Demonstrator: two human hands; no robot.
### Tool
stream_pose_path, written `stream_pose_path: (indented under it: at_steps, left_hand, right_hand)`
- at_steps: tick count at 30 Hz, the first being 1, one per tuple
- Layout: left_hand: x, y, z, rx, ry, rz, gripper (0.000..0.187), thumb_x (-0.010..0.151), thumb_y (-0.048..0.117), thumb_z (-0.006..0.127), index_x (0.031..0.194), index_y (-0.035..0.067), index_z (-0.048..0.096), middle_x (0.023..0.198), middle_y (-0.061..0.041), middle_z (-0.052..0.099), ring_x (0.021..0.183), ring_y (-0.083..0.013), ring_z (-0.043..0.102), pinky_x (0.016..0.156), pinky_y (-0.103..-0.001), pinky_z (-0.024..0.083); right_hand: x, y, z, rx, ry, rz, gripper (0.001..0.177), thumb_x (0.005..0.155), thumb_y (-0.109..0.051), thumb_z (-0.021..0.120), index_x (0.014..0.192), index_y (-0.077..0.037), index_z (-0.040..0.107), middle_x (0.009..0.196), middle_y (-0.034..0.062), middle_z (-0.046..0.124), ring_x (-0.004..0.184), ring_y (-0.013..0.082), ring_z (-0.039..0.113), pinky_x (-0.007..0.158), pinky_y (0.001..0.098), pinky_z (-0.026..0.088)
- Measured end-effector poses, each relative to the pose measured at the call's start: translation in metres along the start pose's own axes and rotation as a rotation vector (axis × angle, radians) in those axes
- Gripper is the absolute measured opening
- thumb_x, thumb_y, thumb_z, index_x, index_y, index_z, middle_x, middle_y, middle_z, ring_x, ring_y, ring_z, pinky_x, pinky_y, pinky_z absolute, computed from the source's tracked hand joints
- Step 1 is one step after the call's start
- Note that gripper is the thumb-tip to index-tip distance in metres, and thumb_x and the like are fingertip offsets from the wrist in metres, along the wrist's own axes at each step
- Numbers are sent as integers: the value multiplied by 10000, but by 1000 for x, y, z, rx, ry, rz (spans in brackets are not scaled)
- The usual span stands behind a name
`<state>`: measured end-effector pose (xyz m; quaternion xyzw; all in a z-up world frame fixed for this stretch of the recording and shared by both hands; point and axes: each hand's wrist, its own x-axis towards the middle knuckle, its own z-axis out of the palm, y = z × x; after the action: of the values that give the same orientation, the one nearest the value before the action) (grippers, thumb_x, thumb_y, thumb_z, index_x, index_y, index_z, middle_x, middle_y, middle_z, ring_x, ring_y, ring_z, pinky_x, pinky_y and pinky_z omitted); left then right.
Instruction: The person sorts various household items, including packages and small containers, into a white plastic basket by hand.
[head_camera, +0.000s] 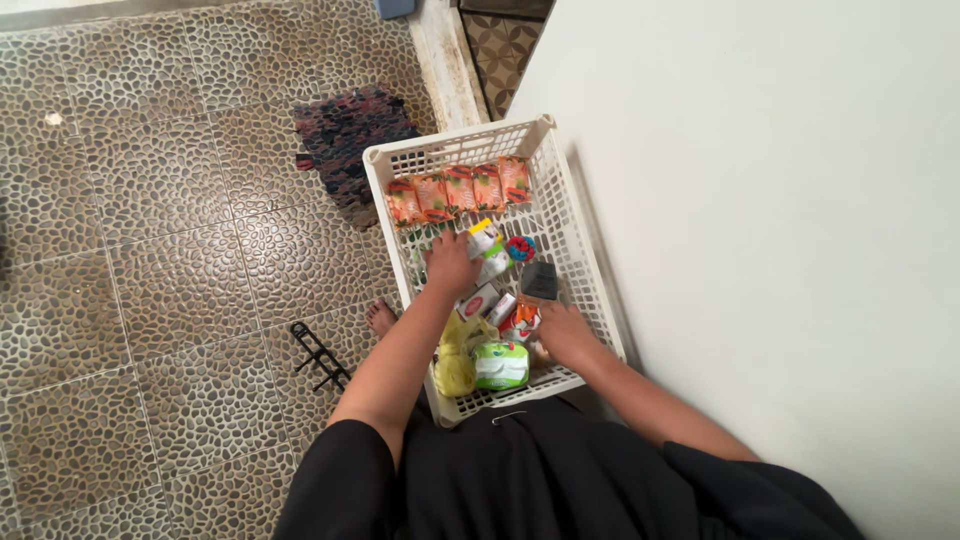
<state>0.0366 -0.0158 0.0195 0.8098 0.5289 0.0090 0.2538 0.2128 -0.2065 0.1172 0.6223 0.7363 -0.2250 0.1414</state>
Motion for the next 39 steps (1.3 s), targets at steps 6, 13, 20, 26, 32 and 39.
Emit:
stream_pose_path:
  at_steps: [6, 13, 20, 26, 32, 39]
  left_hand:
    - [5, 4, 18, -172, 30, 75, 554, 935, 429, 649, 1394, 140, 536, 1463, -152, 488, 1323, -332, 490, 1076, -672, 302]
    - [2, 23, 41, -1468, -185, -18, 451, 1078, 398, 485, 1310, 41, 635, 1139, -135, 695, 1039, -266, 684, 920, -417, 535]
    - [7, -2, 46, -1757, 97, -129, 372, 1072, 351, 436, 1294, 74, 546, 1074, -83, 684, 908, -189, 679, 766, -328, 587]
    - [5, -44, 47, -2037, -158, -435, 464, 1100, 518, 376, 1176, 112, 589, 944, -46, 654, 740, -160, 612, 554, -265, 439]
    - [-4, -36, 48, -2019, -226, -727, 607, 1013, 648, 235, 1090, 160, 587, 869, -56, 639, 713, -181, 591, 578, -322, 481]
    - [-49, -27, 48, -998, 478, -334, 373, 1028, 364, 544, 1163, 17, 555, 986, -155, 685, 879, -289, 689, 817, -415, 558]
  right_hand:
    - [9, 23, -64, 149, -218, -186, 186, 779, -248, 807, 764, -82, 723, 1105, 48, 684, 1092, 266, 582, 963, 399, 482]
    - [85, 60, -76, 1222, 102, 103, 203, 989, -242, 685, 958, -65, 591, 840, 45, 687, 699, 158, 622, 606, 282, 522]
    - [169, 28, -33, 1692, 133, 90, 183, 1011, -248, 622, 1111, -95, 607, 1016, 60, 675, 864, 154, 680, 740, 327, 628]
    - [194, -9, -10, 1820, -142, 36, 445, 1008, -348, 605, 1387, -117, 565, 1104, 33, 693, 956, 148, 680, 827, 340, 587]
    - [236, 3, 3, 1686, -125, 39, 522, 926, -276, 758, 1371, -93, 555, 1035, 69, 719, 812, 157, 608, 701, 312, 476]
    - [283, -18, 31, 1258, 309, 252, 533, 835, -156, 836, 1271, -29, 557, 1095, 161, 723, 952, 205, 717, 805, 329, 592]
